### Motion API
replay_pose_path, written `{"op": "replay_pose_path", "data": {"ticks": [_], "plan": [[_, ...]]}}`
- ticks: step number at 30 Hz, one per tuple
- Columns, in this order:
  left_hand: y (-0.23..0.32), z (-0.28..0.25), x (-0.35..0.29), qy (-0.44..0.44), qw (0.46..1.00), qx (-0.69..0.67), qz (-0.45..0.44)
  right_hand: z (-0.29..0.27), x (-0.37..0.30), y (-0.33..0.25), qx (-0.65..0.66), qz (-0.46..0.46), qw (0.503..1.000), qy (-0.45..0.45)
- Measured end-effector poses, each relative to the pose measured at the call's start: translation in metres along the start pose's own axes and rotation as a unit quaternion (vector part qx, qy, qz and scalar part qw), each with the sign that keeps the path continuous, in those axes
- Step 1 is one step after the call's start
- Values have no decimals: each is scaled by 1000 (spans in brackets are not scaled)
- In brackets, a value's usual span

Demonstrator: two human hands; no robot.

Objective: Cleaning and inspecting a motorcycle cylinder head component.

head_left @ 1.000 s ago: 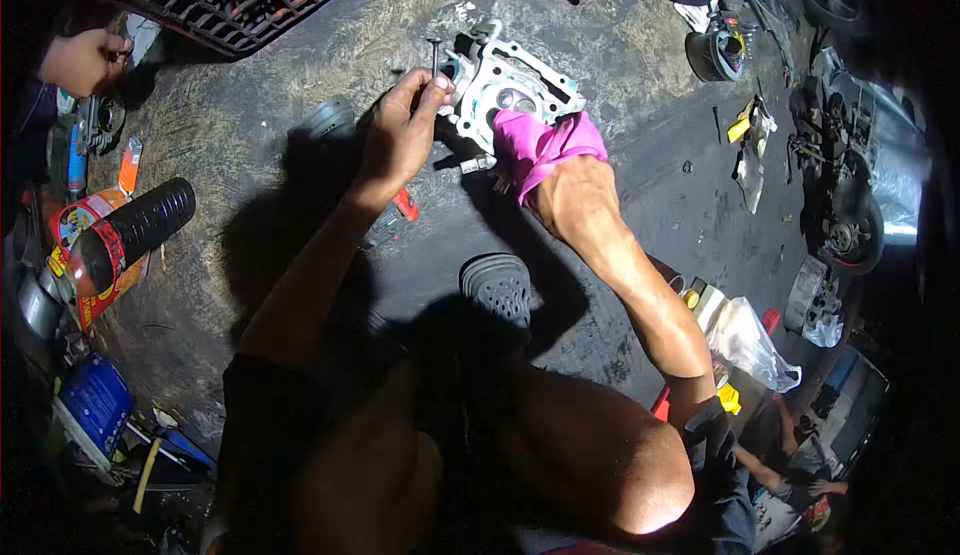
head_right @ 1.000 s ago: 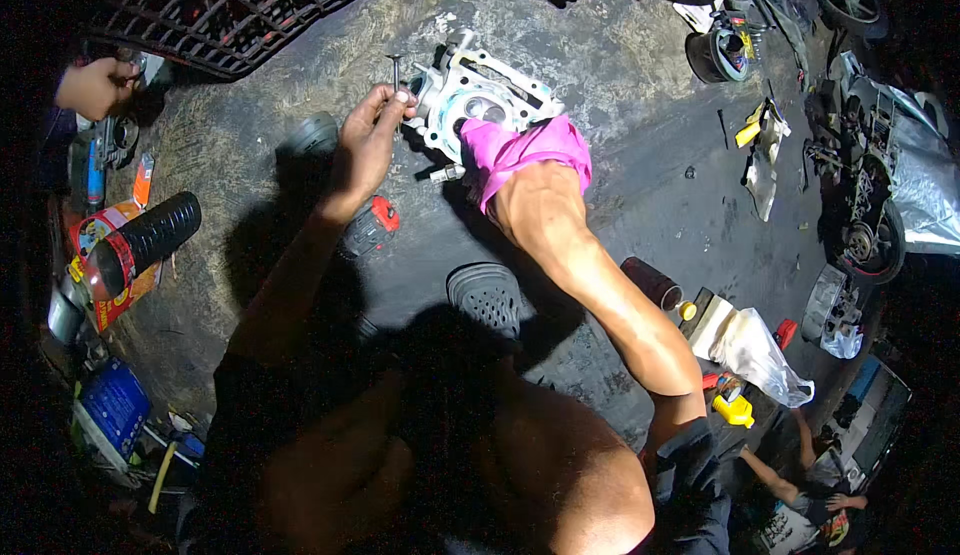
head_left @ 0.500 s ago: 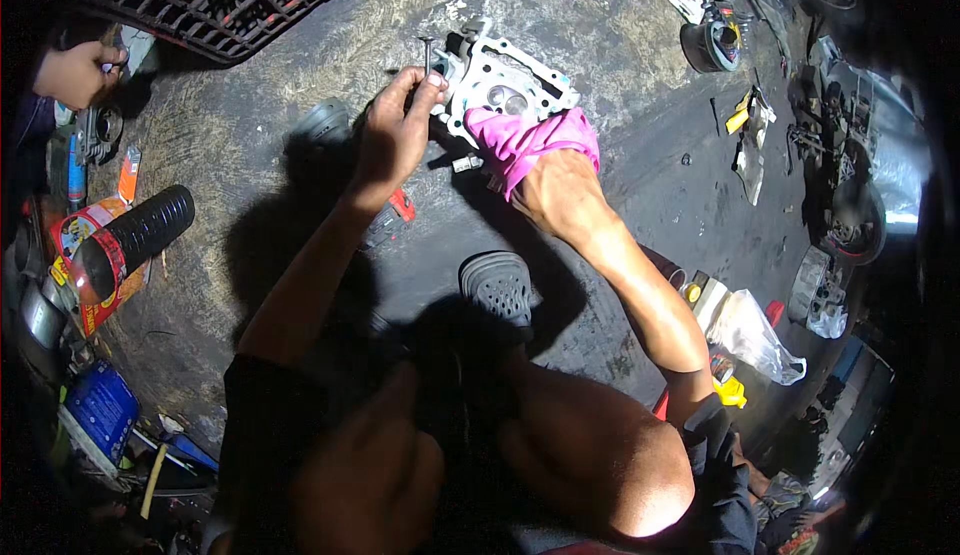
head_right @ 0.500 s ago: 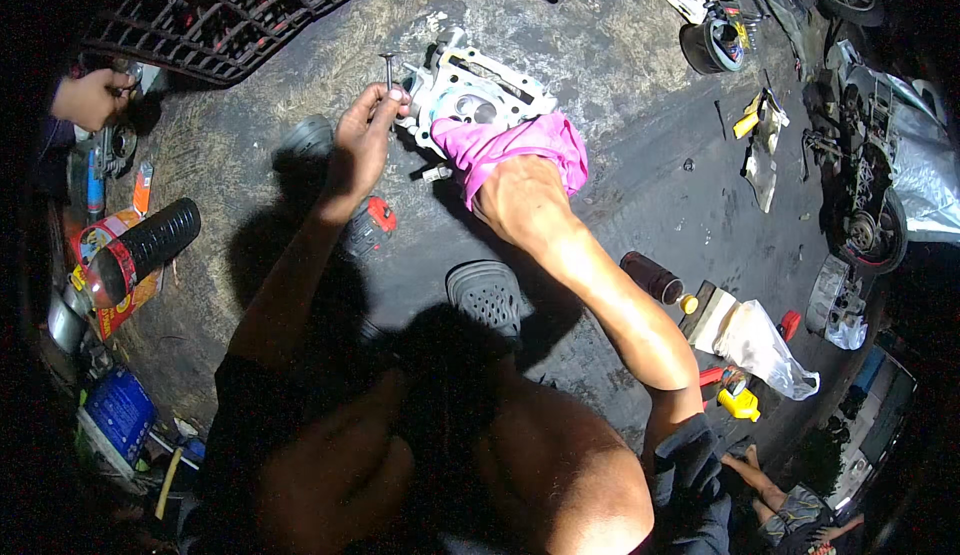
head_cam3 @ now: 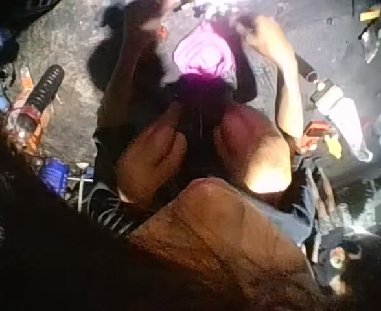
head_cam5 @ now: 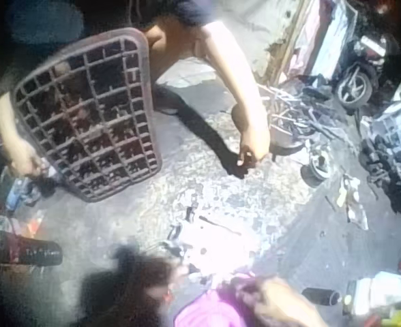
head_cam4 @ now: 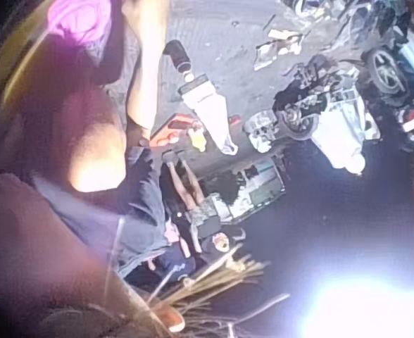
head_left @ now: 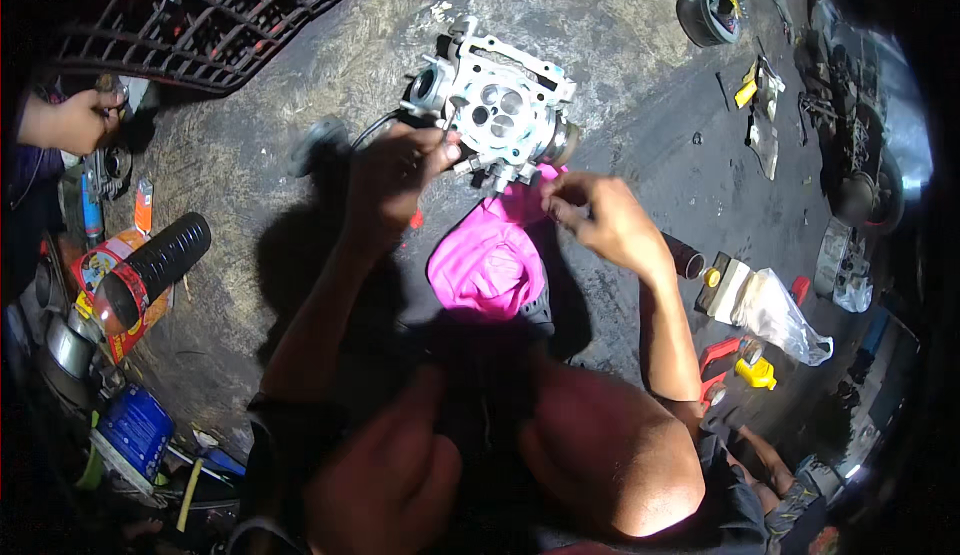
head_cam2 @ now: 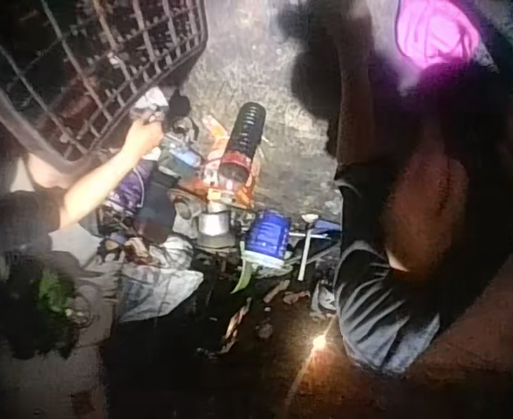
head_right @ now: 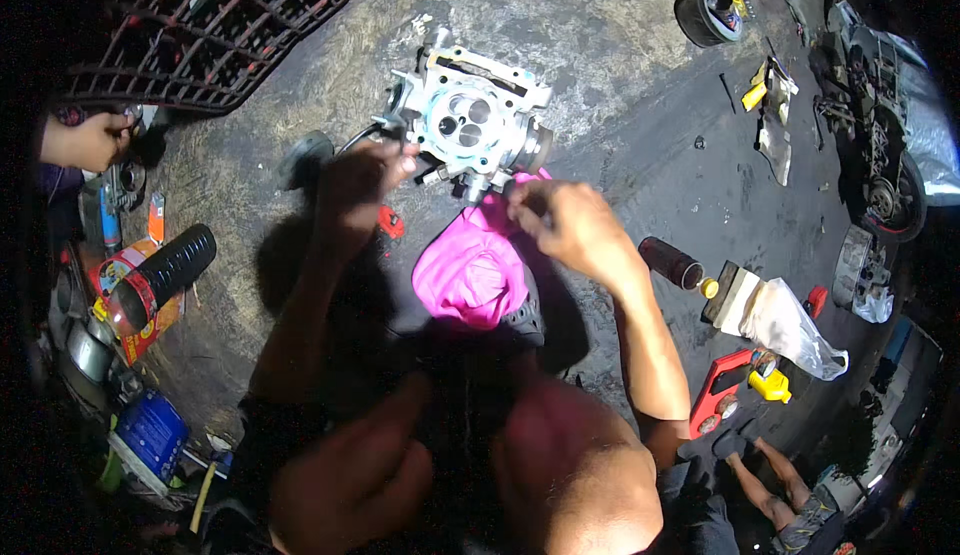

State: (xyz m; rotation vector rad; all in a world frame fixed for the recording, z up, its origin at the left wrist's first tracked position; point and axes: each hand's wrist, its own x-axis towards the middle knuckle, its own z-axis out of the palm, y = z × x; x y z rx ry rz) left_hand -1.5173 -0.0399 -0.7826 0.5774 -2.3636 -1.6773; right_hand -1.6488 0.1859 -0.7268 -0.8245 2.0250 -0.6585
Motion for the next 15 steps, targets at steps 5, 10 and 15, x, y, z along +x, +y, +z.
{"op": "replay_pose_path", "data": {"ticks": [5, 10, 15], "plan": [[8, 16, -6, -4, 993, -25, 114, 21, 13, -23, 287, -120, 922, 231], [16, 17, 0, 7, 969, 28, 246, 31, 15, -35, 297, -185, 897, 269], [8, 17, 2, 4, 949, 70, 308, 18, 5, -40, 109, -200, 933, 279]]}}
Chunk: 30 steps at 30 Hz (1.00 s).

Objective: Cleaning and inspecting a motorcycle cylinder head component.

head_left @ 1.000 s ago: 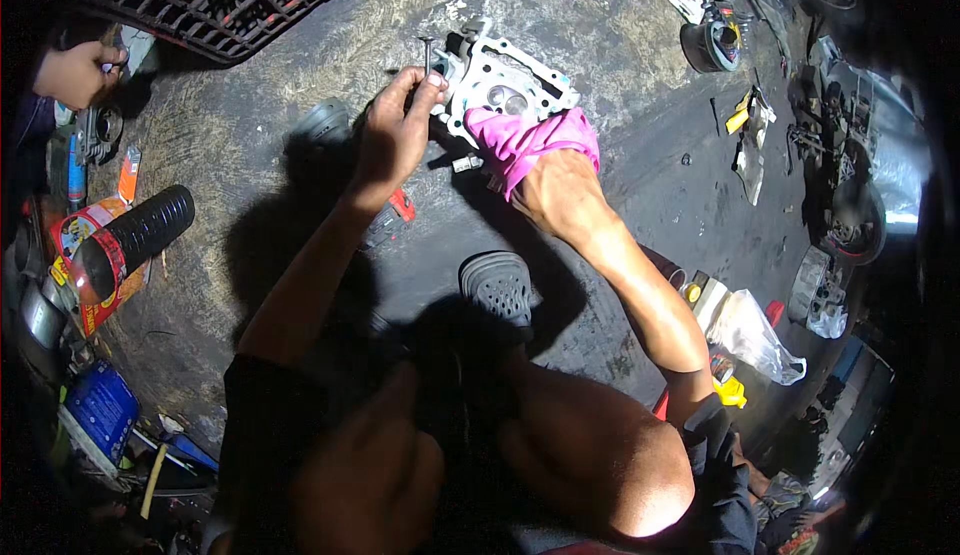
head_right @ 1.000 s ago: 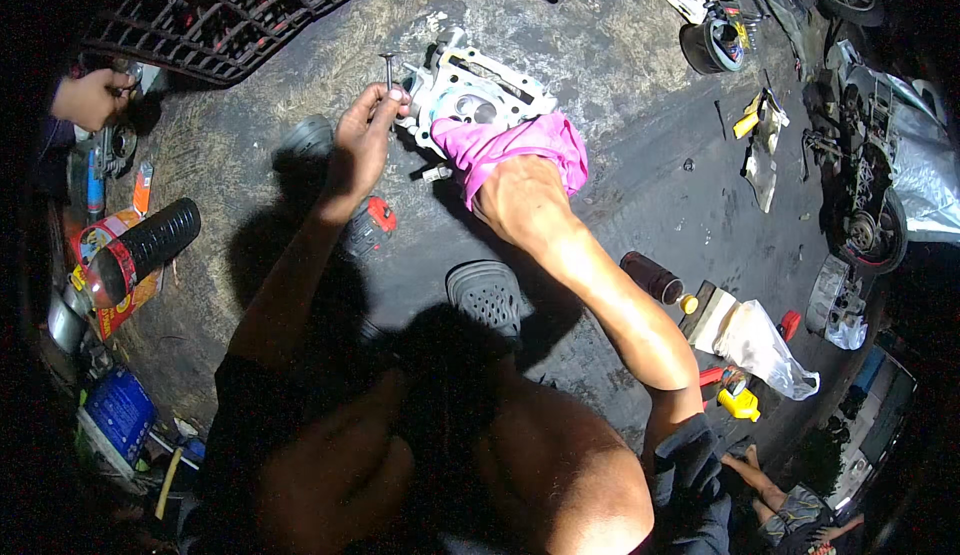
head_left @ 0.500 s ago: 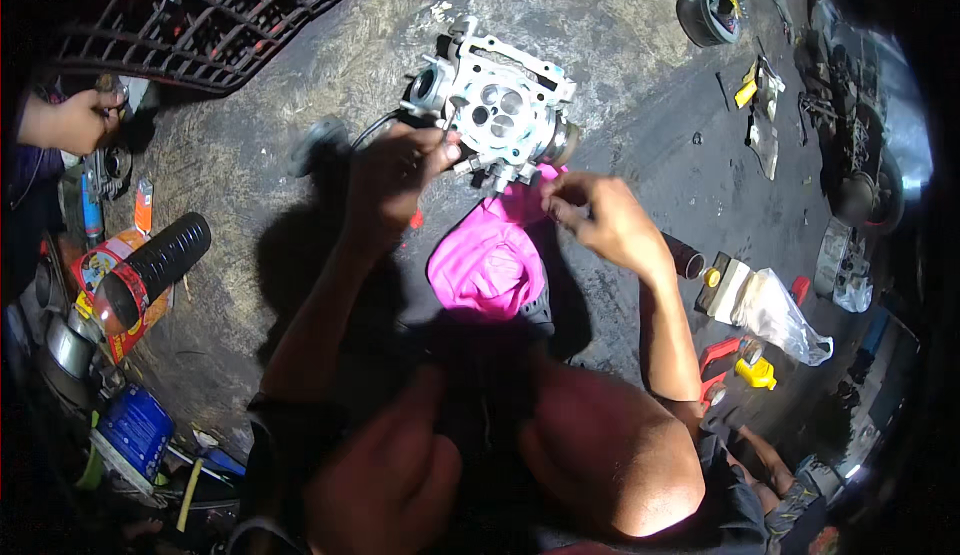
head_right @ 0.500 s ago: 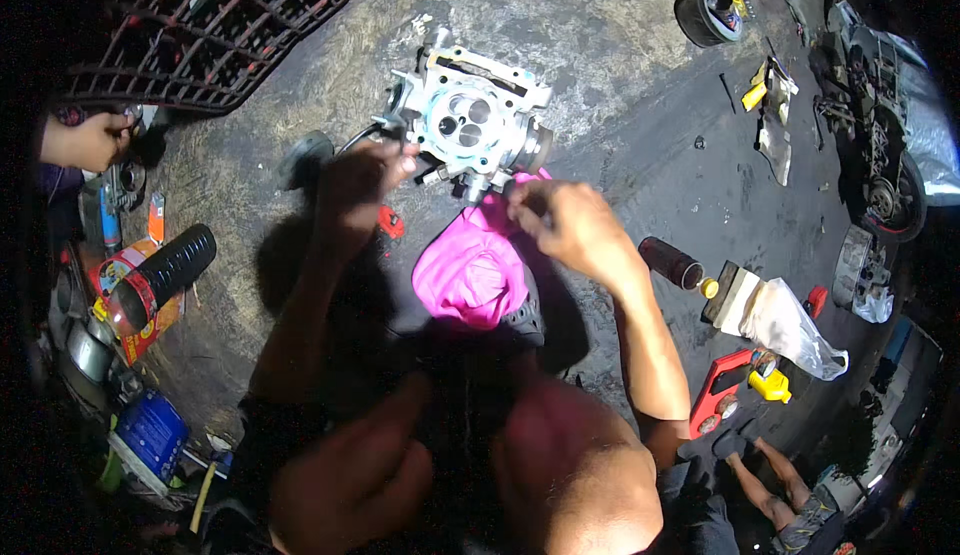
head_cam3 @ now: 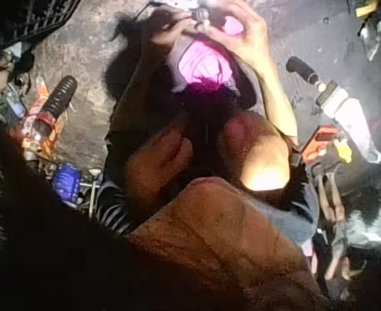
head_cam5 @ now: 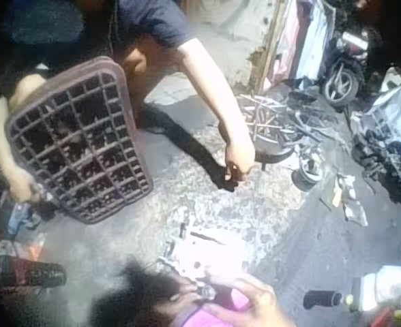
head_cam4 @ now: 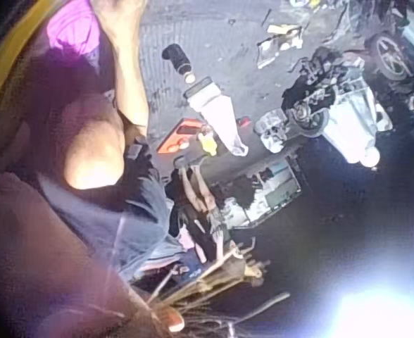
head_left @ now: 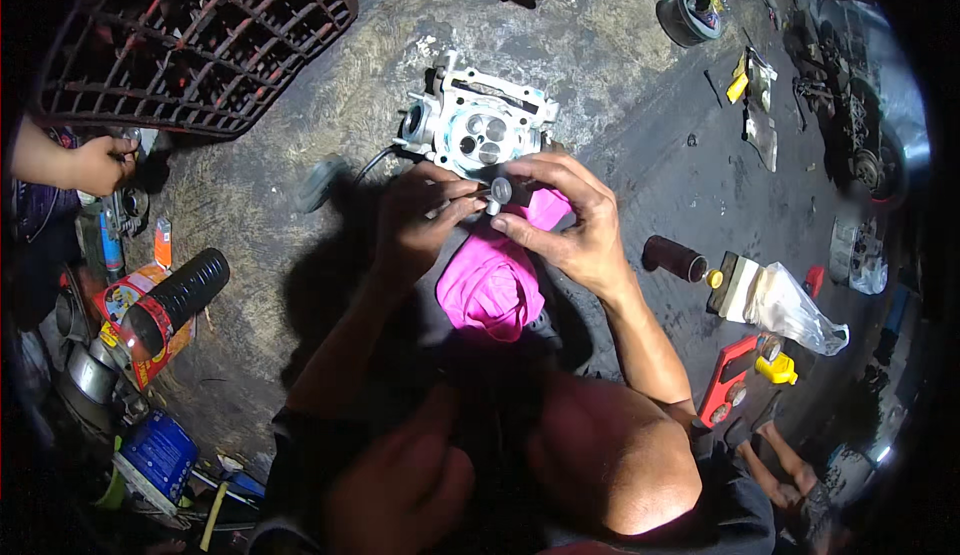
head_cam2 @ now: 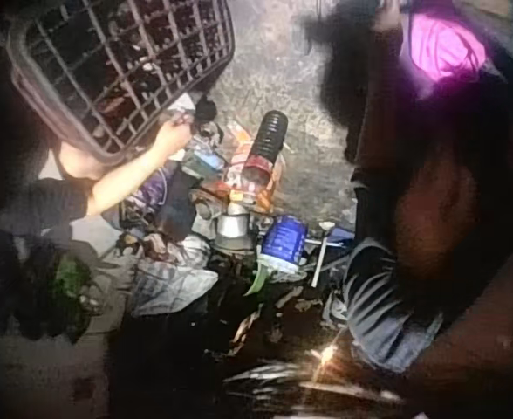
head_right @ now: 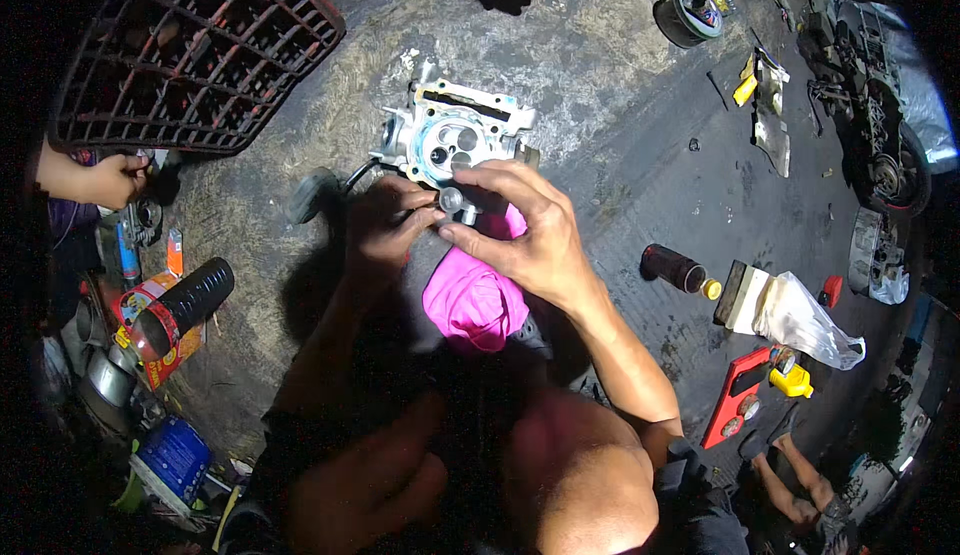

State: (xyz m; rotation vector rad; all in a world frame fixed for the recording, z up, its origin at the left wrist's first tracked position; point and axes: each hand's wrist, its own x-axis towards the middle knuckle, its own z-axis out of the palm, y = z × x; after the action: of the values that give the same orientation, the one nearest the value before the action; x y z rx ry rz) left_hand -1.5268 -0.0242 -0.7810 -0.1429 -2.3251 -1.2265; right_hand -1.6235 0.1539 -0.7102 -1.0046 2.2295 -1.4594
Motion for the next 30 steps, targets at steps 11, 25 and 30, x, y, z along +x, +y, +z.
{"op": "replay_pose_path", "data": {"ticks": [11, 25, 30], "plan": [[7, -3, 3, -15, 998, -2, -61, -9, 4, -4, -86, -33, 996, -21], [18, 29, -77, -9, 997, 26, -72, 8, 14, 41, -141, -12, 983, 120], [52, 51, -112, -188, 964, -101, -158, 25, 17, 60, -150, -26, 981, 117]]}}
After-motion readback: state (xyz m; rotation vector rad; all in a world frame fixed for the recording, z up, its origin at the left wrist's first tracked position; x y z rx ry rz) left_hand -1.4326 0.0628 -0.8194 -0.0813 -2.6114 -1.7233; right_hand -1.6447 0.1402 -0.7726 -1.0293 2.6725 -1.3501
